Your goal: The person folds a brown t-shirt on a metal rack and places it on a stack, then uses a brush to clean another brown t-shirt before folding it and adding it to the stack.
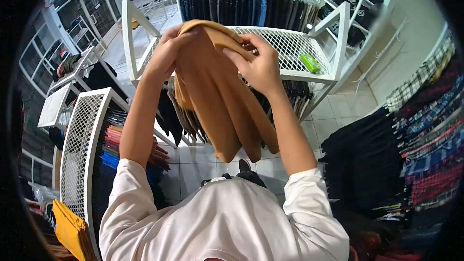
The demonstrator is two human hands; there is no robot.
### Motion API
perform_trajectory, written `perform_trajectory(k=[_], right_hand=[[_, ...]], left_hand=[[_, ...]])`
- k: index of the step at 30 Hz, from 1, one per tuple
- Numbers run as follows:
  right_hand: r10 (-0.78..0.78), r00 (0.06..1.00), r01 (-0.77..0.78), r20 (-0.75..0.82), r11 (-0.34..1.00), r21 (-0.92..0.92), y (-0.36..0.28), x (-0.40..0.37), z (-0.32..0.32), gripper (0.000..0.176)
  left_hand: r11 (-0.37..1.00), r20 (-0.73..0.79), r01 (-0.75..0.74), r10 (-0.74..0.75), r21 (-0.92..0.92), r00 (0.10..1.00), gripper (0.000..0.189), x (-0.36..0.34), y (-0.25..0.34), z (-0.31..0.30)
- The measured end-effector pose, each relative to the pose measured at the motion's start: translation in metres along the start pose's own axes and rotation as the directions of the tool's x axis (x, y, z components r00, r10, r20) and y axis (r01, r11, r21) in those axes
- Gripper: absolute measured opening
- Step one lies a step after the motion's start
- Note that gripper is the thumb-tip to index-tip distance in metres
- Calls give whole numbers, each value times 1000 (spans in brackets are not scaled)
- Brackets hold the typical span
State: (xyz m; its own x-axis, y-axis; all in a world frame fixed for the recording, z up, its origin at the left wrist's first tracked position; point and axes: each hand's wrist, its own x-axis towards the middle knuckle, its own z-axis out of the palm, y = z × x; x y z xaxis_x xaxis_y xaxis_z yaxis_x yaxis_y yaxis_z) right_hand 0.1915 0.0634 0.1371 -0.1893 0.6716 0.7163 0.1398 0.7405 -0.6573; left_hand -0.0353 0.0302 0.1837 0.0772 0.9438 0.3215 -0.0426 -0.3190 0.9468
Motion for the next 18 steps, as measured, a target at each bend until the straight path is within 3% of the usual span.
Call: perform_trajectory(k=[1,2,4,6,8,11,13,14,17,18], right_hand=[[-15,999,18,-40,997,73,-5,-13,-4,49],[-31,995,48,-94,984,174,9,-26,-5,50],[170,980,-140,-101,957,252,24,-57,-7,47],[157,975,-164,-156,986,-30,35,-81,8,43],[194,973,-198,-129,980,-23,37,-93,24,36],[89,979,-105,-185,991,-82,53,-97,46,23],[123,982,-129,-140,991,-29,72,-101,59,24],[151,984,-150,-92,989,18,83,-105,66,25],[235,972,-236,-18,971,-41,97,-118,81,30],[287,958,-283,27,955,-92,98,-126,86,31]], left_hand=[[994,16,-71,70,89,997,31,9,4,6],[974,36,-142,138,176,990,34,18,7,12],[962,96,-192,176,196,980,35,32,15,19],[958,146,-209,182,197,972,34,46,24,20],[941,161,-257,224,222,961,32,51,32,25],[938,164,-259,225,230,960,30,56,38,22],[922,149,-283,251,264,957,28,61,41,13],[944,110,-270,252,191,961,27,79,28,-9],[903,67,-332,327,272,943,29,92,36,-37],[931,-68,-224,253,290,965,32,73,60,-16]])
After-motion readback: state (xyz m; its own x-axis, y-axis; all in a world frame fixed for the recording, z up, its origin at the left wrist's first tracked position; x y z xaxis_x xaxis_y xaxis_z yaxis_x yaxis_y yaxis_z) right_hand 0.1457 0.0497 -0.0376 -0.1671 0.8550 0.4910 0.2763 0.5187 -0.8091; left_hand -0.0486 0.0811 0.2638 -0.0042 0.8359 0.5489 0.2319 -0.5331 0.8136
